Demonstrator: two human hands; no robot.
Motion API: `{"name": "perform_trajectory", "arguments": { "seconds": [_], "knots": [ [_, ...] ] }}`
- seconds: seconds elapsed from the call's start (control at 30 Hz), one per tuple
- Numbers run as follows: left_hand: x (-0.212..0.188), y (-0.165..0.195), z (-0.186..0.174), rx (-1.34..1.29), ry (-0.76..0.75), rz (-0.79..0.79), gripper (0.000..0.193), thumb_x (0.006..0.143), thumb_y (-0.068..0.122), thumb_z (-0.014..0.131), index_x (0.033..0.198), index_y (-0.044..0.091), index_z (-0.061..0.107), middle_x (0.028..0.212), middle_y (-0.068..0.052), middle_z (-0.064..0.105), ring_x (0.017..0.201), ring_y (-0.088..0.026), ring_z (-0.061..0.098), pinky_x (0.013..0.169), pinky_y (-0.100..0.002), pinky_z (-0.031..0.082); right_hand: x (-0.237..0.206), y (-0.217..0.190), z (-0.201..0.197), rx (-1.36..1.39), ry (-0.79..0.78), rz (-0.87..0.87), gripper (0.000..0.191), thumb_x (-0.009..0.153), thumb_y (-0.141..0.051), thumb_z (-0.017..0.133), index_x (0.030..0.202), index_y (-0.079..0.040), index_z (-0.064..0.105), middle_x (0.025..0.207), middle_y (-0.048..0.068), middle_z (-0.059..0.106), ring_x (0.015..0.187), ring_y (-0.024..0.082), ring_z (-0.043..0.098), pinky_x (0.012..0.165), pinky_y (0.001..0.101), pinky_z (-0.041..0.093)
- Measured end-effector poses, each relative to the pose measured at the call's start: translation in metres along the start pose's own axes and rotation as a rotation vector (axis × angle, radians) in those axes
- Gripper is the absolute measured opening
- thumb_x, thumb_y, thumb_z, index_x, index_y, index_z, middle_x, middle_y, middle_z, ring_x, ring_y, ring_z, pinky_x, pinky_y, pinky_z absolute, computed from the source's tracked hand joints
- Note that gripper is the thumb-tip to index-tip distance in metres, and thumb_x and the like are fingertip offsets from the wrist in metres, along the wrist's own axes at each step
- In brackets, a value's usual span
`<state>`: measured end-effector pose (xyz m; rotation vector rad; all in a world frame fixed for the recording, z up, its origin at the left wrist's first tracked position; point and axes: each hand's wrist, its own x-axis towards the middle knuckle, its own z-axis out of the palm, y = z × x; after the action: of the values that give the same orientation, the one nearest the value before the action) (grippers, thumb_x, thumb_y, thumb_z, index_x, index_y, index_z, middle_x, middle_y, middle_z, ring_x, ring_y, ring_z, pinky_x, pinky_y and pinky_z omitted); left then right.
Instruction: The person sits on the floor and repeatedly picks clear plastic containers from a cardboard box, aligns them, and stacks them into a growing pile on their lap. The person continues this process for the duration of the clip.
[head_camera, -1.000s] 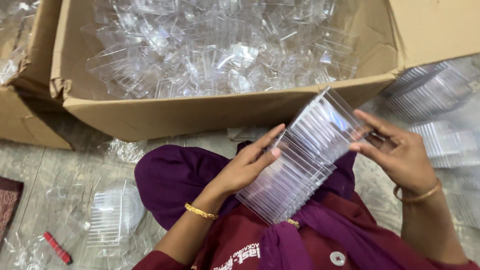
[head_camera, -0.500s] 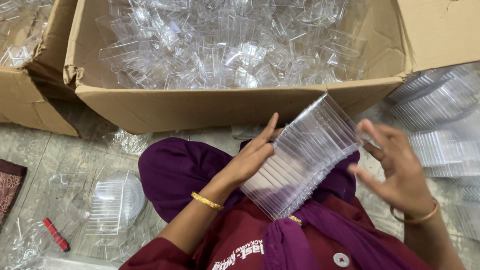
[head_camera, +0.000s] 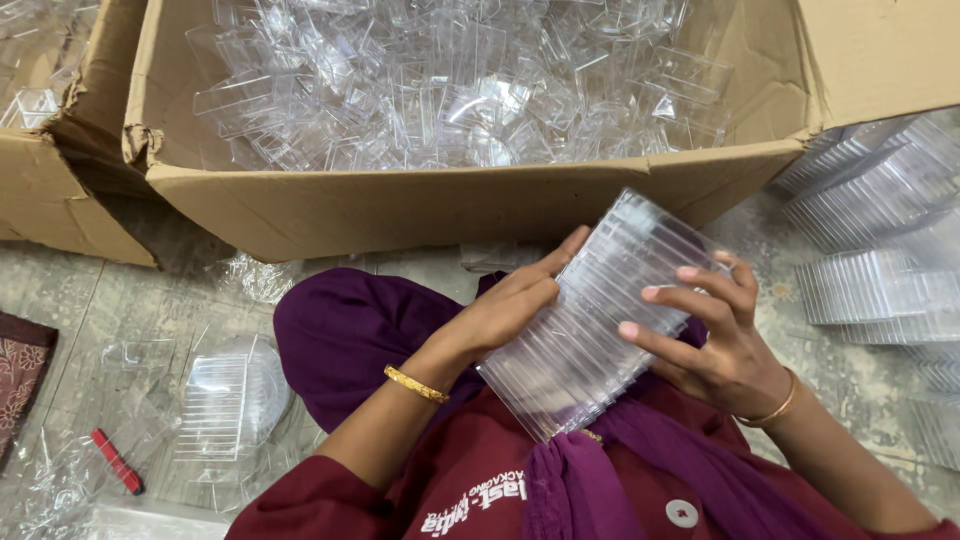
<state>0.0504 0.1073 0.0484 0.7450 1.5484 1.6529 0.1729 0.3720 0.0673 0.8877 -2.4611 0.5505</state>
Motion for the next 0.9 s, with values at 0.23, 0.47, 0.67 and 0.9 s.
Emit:
{"name": "perform_trajectory", "arguments": {
  "seconds": [0.23, 0.47, 0.67, 0.9],
  "knots": [
    [0.001, 0.000, 0.006, -0.108, 0.023, 0.004, 0.071, 0.091, 0.007, 0.039, 0.162, 0.005, 0.030, 0.171, -0.012, 0.029, 0.155, -0.023, 0.032, 0.124, -0.034, 0.026, -0.006, -0.011, 0.015, 0.004, 0.067, 0.035, 0.053, 0.076, -0.020, 0.083, 0.126, -0.029, 0.066, 0.139, 0.003, 0.052, 0.140, 0.028, 0.036, 0.122, 0.0611, 0.024],
    [0.001, 0.003, 0.011, 0.207, 0.092, -0.047, 0.076, 0.091, 0.013, 0.042, 0.164, 0.016, 0.021, 0.165, -0.016, 0.036, 0.151, -0.029, 0.038, 0.121, -0.036, 0.029, -0.001, -0.019, 0.018, -0.141, 0.141, 0.068, 0.045, 0.081, -0.014, 0.080, 0.120, -0.033, 0.068, 0.136, -0.003, 0.055, 0.142, 0.024, 0.037, 0.126, 0.0574, 0.023],
    [0.005, -0.001, 0.017, 0.150, 0.082, -0.094, 0.077, 0.094, 0.016, 0.042, 0.165, 0.017, 0.013, 0.170, -0.018, 0.025, 0.154, -0.031, 0.029, 0.122, -0.038, 0.026, -0.007, -0.023, 0.021, -0.109, 0.103, 0.078, 0.044, 0.081, -0.021, 0.080, 0.120, -0.037, 0.067, 0.135, 0.000, 0.056, 0.140, 0.027, 0.037, 0.127, 0.0592, 0.018],
    [-0.025, -0.024, 0.011, -0.044, 0.168, -0.065, 0.071, 0.095, 0.015, 0.042, 0.164, 0.013, 0.024, 0.144, -0.023, 0.050, 0.098, -0.023, 0.063, 0.094, -0.033, 0.050, -0.086, 0.036, 0.015, -0.091, 0.448, 0.696, 0.061, 0.088, -0.012, 0.083, 0.139, -0.010, 0.050, 0.145, 0.011, 0.044, 0.143, 0.030, 0.042, 0.126, 0.0497, 0.037]
  ]
}}
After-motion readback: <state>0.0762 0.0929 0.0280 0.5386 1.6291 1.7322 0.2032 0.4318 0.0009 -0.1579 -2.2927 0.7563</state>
